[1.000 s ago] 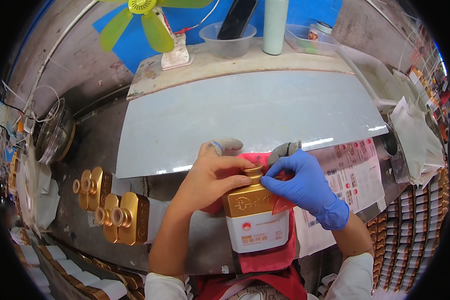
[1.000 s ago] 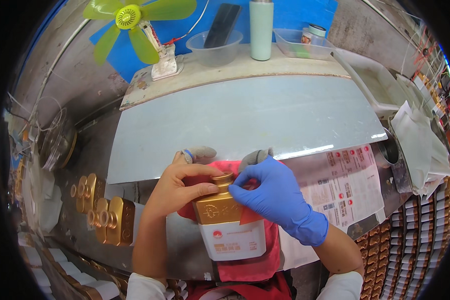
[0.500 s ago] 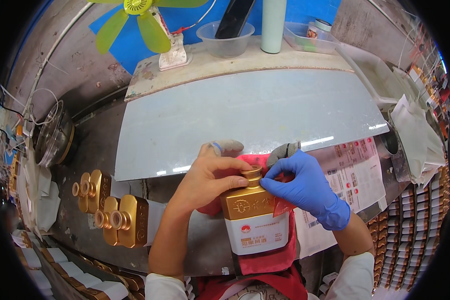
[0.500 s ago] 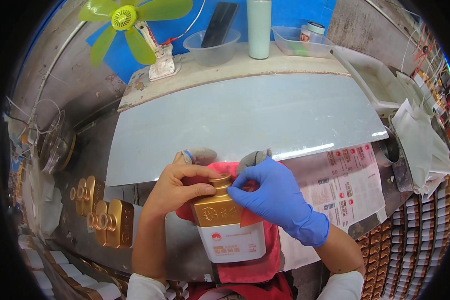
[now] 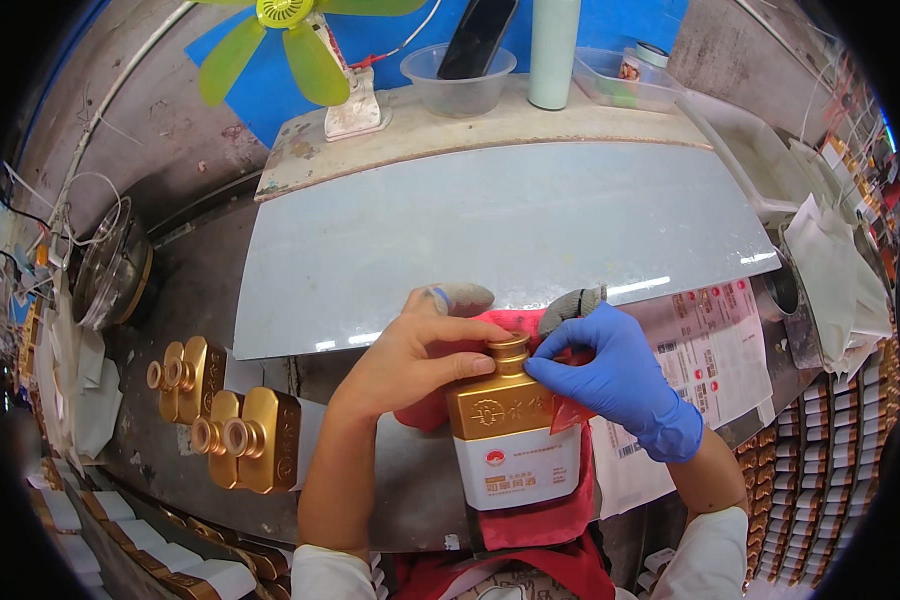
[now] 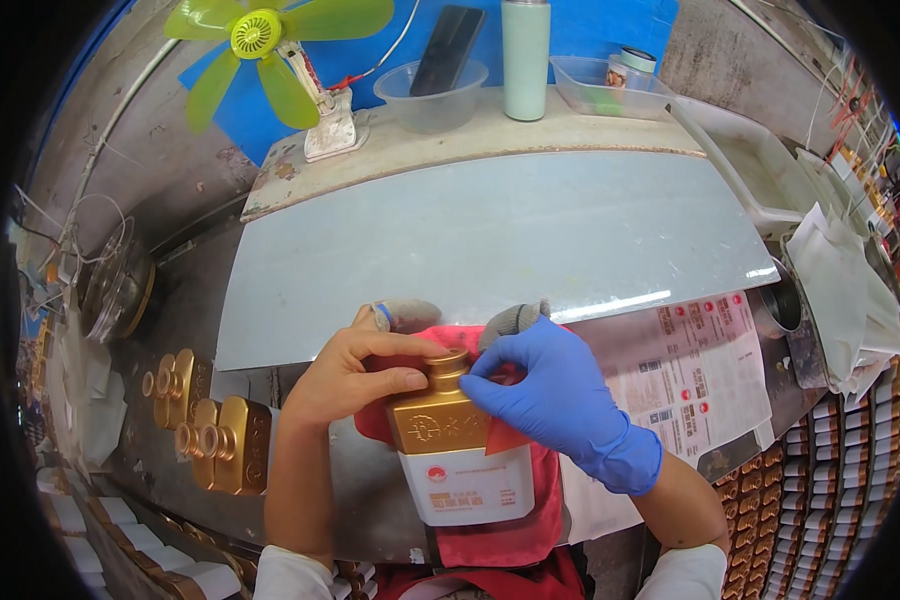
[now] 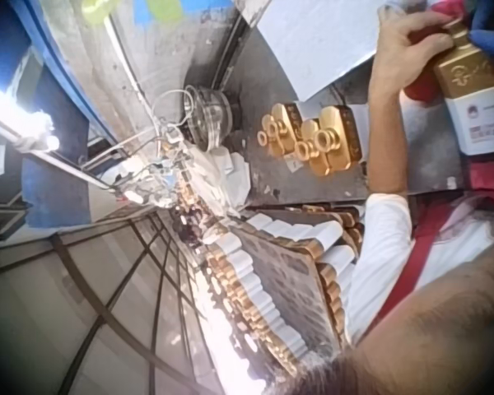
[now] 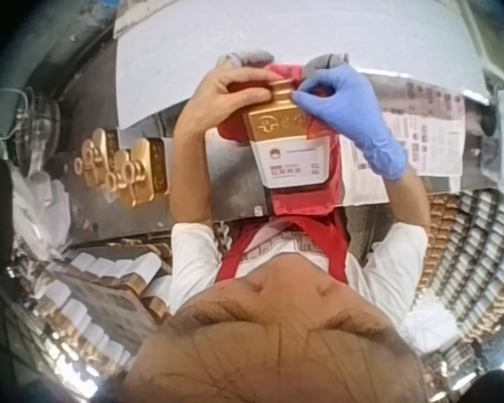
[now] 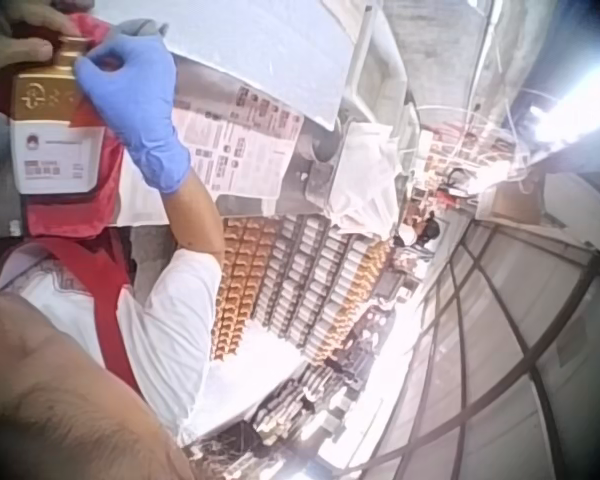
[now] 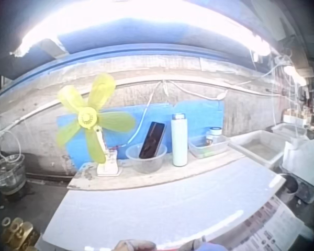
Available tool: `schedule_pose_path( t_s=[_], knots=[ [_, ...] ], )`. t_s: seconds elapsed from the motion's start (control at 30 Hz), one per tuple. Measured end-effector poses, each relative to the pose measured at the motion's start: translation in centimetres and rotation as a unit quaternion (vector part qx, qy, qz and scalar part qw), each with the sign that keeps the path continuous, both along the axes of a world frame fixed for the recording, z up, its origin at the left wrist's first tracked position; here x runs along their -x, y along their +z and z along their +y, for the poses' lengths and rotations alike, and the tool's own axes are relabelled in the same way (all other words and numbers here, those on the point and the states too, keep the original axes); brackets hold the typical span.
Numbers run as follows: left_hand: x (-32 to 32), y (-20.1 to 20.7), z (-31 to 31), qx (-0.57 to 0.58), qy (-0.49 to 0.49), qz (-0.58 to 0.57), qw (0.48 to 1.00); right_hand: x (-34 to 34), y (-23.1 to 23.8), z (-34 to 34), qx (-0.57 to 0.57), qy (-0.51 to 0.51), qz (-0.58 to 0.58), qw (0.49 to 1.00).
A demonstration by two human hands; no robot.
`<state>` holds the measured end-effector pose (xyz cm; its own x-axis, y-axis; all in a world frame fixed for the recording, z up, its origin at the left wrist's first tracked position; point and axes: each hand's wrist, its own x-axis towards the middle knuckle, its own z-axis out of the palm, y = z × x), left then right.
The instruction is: The person picks up gold and white bottles from a rack and applies labels to them. They peel a label from a sheet, place it on the bottle, and smooth it down with their gloved hands. The person then places the labeled bottle on a nearby table.
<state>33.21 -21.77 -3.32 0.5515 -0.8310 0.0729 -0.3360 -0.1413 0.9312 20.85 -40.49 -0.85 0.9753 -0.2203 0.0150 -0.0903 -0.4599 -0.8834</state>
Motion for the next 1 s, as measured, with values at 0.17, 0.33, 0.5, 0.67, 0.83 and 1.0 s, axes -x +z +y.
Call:
schedule_pose_path(
  t_s=[0.17,0.33,0.5,0.67,0.83,1.0],
  knots=[
    [0.2,-0.5,-0.3,0.022,0.017,-0.012,1.0,0.0,0.1,0.0,0.008,-0.003,0.009,1.0],
    [0.2,-0.8,-0.3,0.028,0.022,-0.02,0.999,-0.1,-0.3,-0.1,0.008,0.002,-0.009,1.0],
    [0.3,-0.5,-0.5,0.028,0.02,-0.017,0.999,0.4,-0.2,-0.4,0.039,-0.031,-0.011,0.999],
    [0.4,-0.7,-0.2,0.031,0.025,-0.016,0.999,2.3,0.2,0.4,0.141,-0.07,-0.094,0.983],
    [0.4,-0.8,-0.6,0.047,0.016,-0.009,0.999,5.7,-0.9,3.7,0.279,0.094,-0.171,0.94],
    [0.4,-0.7,-0.4,0.043,0.018,-0.03,0.998,5.2,-0.9,4.1,0.335,0.101,-0.158,0.924]
  ],
)
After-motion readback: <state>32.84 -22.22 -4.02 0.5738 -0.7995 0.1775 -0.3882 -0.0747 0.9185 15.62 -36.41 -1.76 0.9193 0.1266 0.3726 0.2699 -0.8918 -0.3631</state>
